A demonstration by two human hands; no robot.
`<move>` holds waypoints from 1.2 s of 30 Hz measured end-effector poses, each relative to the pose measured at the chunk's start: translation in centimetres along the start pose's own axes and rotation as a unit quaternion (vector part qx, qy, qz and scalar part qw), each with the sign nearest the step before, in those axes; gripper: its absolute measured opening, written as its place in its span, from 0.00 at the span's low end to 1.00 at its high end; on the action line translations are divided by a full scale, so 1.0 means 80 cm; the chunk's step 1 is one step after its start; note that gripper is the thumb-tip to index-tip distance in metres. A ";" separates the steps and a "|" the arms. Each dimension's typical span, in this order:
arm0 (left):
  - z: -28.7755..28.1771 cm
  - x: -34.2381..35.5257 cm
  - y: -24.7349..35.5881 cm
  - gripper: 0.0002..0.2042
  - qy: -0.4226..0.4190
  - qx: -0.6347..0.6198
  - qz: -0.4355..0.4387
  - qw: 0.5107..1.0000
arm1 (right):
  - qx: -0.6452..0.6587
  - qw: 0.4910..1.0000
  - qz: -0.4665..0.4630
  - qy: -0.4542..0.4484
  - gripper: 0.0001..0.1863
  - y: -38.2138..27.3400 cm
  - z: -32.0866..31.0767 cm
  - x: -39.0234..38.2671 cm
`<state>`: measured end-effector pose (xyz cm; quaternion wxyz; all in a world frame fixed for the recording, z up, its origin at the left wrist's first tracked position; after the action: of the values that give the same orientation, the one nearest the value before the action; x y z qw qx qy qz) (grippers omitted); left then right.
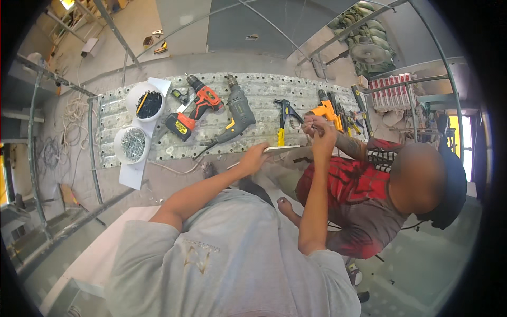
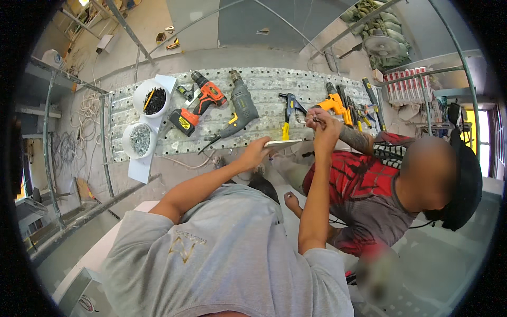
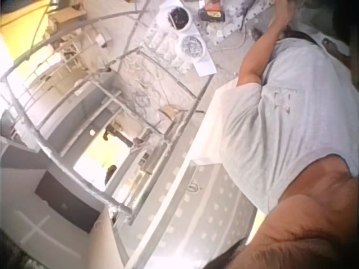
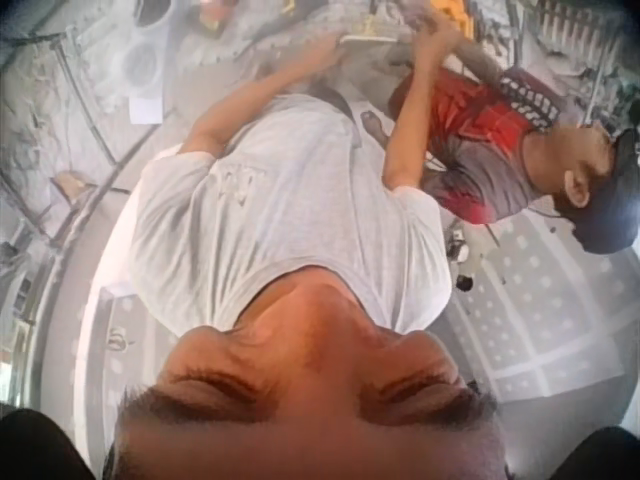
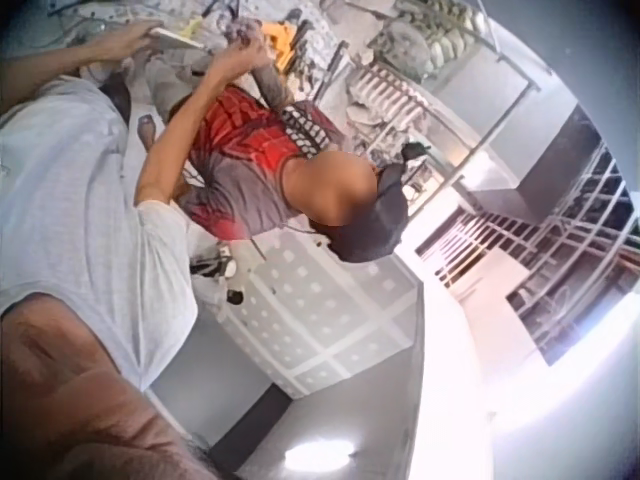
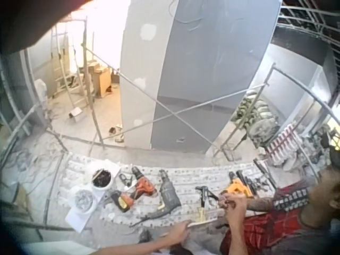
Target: Measuring, cutting, and drilling drywall panels into a metal frame.
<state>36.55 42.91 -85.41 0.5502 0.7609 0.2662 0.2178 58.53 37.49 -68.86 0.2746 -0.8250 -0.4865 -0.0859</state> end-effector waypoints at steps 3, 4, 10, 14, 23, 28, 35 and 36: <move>-0.014 -0.007 -0.007 0.15 -0.037 -0.011 -0.045 0.998 | -0.015 0.999 0.042 0.016 0.13 -0.002 -0.033 -0.018; -0.027 -0.021 -0.007 0.13 -0.002 -0.012 -0.046 0.999 | 0.054 0.996 0.076 0.005 0.12 -0.010 -0.041 -0.027; -0.094 -0.081 0.016 0.09 0.113 -0.083 -0.108 0.984 | 0.242 0.940 0.125 -0.204 0.13 -0.043 0.028 -0.026; -0.154 -0.111 0.008 0.10 0.259 0.010 -0.090 0.962 | 0.260 0.864 0.027 -0.430 0.17 -0.107 0.108 0.011; -0.242 -0.178 0.130 0.13 0.620 0.168 -0.071 0.763 | 0.305 0.602 -0.193 -0.712 0.22 -0.161 0.231 -0.033; -0.282 -0.293 0.265 0.16 0.776 0.159 -0.054 0.608 | 0.255 0.510 -0.173 -0.803 0.22 -0.099 0.250 -0.059; -0.173 -0.394 0.510 0.29 0.891 0.334 -0.093 0.293 | 0.205 0.315 -0.078 -0.924 0.34 -0.032 0.251 -0.270; -0.154 -0.400 0.538 0.29 0.897 0.346 -0.057 0.270 | 0.207 0.313 -0.080 -0.923 0.34 -0.024 0.276 -0.316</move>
<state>11.54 20.25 -41.97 -0.3410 0.1853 0.6843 0.6174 41.18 30.95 -96.96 -0.1995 -0.2417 -0.4898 0.8135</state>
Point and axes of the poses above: each hand's wrist, its own x-axis towards the middle knuckle, its own z-axis out of the palm, y = z × x, the point moved 8 cm from there along x, towards the middle knuckle, and after that the axes turned 2 degrees about -y, right-handed, at the moved point
